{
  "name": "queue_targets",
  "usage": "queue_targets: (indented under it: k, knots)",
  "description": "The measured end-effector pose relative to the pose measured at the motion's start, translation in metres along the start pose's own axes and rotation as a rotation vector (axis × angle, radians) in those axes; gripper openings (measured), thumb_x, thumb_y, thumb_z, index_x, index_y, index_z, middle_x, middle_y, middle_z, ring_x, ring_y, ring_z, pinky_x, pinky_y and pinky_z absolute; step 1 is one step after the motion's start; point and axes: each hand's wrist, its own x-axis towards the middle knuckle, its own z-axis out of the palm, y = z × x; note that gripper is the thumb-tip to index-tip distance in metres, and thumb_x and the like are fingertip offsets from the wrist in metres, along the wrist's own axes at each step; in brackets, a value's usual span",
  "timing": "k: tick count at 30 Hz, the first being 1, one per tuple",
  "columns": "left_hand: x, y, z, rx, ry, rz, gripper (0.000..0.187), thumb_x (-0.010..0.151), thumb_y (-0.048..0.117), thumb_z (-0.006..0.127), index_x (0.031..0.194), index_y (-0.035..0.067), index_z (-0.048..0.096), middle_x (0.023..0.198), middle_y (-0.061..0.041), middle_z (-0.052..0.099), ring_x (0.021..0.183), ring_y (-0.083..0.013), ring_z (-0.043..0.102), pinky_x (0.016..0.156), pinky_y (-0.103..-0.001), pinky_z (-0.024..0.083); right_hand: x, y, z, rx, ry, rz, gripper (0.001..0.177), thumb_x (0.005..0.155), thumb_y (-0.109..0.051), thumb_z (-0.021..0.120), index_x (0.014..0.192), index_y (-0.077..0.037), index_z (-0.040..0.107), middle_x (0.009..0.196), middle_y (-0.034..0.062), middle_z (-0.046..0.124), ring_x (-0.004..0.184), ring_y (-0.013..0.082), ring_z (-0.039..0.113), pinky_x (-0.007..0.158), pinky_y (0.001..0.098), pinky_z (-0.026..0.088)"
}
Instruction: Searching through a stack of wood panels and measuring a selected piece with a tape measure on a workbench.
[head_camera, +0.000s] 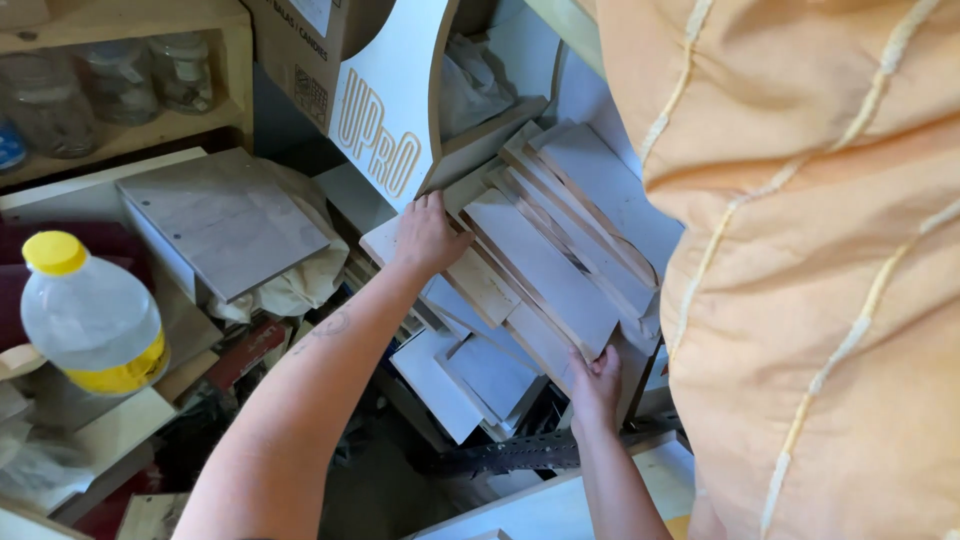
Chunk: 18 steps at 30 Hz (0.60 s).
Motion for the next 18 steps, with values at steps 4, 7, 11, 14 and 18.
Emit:
queue_targets:
  k: [4,7,11,14,18]
  knots:
    - [0.000,0.006,0.008,0.034,0.042,-0.038,0.087,0.075,0.047,0.086,0.142,0.009,0.046,0.130,-0.011,0.056,0.125,-0.0335,0.051,0.101,-0.047,0.046,0.000,-0.017,0.011,-0.038,0.064,0.063,0.088,0.099,-0.026,0.076,0.165,0.002,0.026,0.160,0.0314,0.034,0.155,0.0415,0.034,0.123,0.0499,0.035]
    - [-0.004,0.007,0.008,-0.010,0.070,-0.041,0.069,0.071,0.038,0.079,0.128,0.011,0.050,0.120,-0.009,0.054,0.119,-0.0327,0.050,0.097,-0.046,0.042,0.010,-0.003,0.022,0.040,0.149,0.061,0.092,0.094,-0.022,0.082,0.164,0.003,0.028,0.159,0.0338,0.033,0.154,0.0438,0.032,0.124,0.0534,0.030]
    - [-0.017,0.017,-0.015,-0.084,0.053,-0.038,0.065,0.066,0.033,0.077,0.121,0.012,0.051,0.117,-0.010,0.051,0.114,-0.0331,0.048,0.094,-0.045,0.040,0.011,0.005,0.016,0.062,0.197,0.091,0.092,0.091,-0.025,0.085,0.162,0.001,0.032,0.156,0.0294,0.035,0.154,0.0389,0.033,0.124,0.0491,0.031]
    - [-0.034,0.025,-0.046,-0.078,-0.099,-0.072,0.062,0.075,0.037,0.080,0.126,0.011,0.055,0.123,-0.011,0.052,0.115,-0.0312,0.045,0.096,-0.043,0.045,-0.006,0.003,0.012,0.196,0.233,0.149,0.078,0.085,-0.012,0.081,0.152,-0.006,0.042,0.138,0.0109,0.064,0.128,0.0267,0.062,0.113,0.0395,0.048]
    - [-0.065,0.010,-0.052,-0.056,-0.034,-0.011,0.065,0.078,0.045,0.080,0.126,0.007,0.056,0.129,-0.015,0.054,0.119,-0.0369,0.049,0.101,-0.048,0.043,-0.044,-0.007,0.004,0.180,0.201,0.210,0.079,0.085,-0.009,0.078,0.155,-0.008,0.042,0.149,0.0130,0.058,0.133,0.0259,0.061,0.114,0.0368,0.049]
